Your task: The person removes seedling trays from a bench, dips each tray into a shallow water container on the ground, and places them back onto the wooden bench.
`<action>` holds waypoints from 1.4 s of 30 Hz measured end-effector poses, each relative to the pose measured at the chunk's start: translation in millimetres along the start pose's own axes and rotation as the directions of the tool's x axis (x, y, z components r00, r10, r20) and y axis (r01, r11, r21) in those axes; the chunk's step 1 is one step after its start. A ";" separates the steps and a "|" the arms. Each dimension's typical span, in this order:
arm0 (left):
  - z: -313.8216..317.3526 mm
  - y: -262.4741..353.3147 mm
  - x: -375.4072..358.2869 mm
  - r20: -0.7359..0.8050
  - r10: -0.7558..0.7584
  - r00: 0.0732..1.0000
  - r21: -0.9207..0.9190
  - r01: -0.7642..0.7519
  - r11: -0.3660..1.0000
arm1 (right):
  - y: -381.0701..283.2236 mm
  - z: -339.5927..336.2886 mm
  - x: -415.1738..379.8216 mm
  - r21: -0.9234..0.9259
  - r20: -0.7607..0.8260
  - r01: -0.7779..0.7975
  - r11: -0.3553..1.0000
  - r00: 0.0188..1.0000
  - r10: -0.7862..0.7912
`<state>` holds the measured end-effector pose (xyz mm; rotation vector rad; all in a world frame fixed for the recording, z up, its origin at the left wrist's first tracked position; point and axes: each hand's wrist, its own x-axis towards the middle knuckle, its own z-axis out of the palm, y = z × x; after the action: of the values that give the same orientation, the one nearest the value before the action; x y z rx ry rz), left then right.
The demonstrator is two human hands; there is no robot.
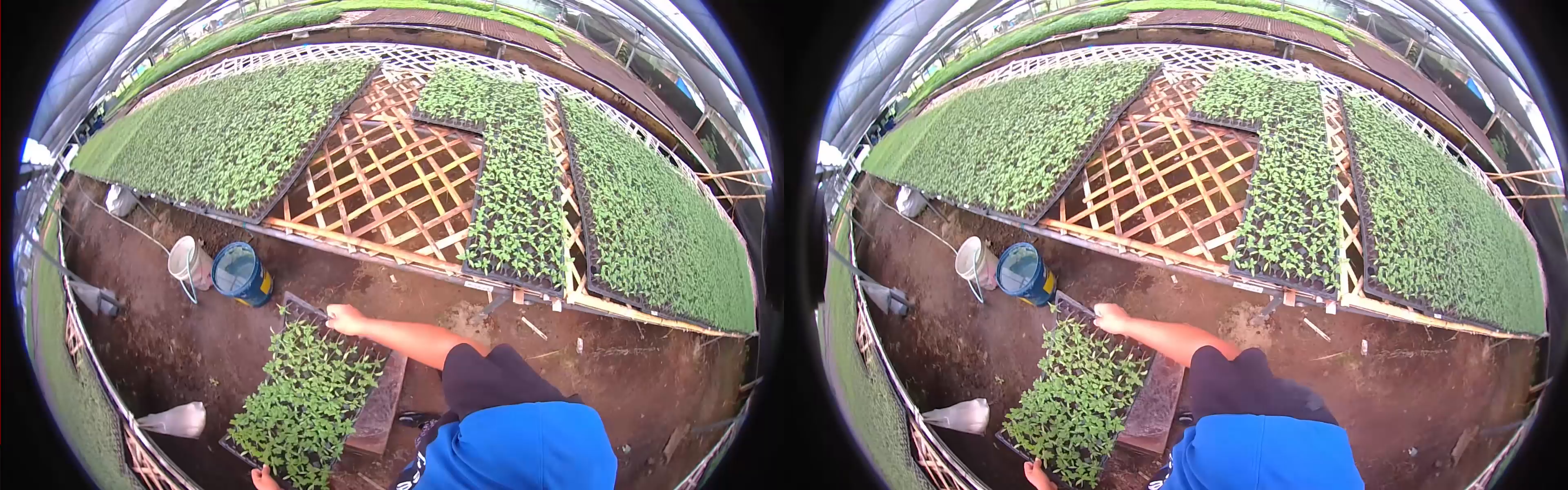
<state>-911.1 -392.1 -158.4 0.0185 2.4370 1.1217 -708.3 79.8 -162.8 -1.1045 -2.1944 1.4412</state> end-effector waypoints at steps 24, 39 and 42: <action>456.4 376.6 -144.6 0.453 0.207 0.867 -0.661 0.171 0.730 | 87.7 -582.4 267.7 -0.598 -0.314 -0.066 0.799 0.936 -0.158; 516.0 354.2 -163.2 0.562 -0.034 0.826 -0.422 0.322 0.848 | 223.4 -606.8 303.2 -0.518 -0.438 -0.473 0.713 0.862 0.254; 529.2 365.3 -171.3 0.504 -0.079 0.860 -0.320 0.271 0.908 | 239.0 -610.2 308.0 -0.510 -0.476 -0.565 0.649 0.813 0.334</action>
<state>-605.0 197.9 -125.3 -0.0459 1.7153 1.3049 -437.4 751.1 -143.3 -2.0941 -2.2672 0.5063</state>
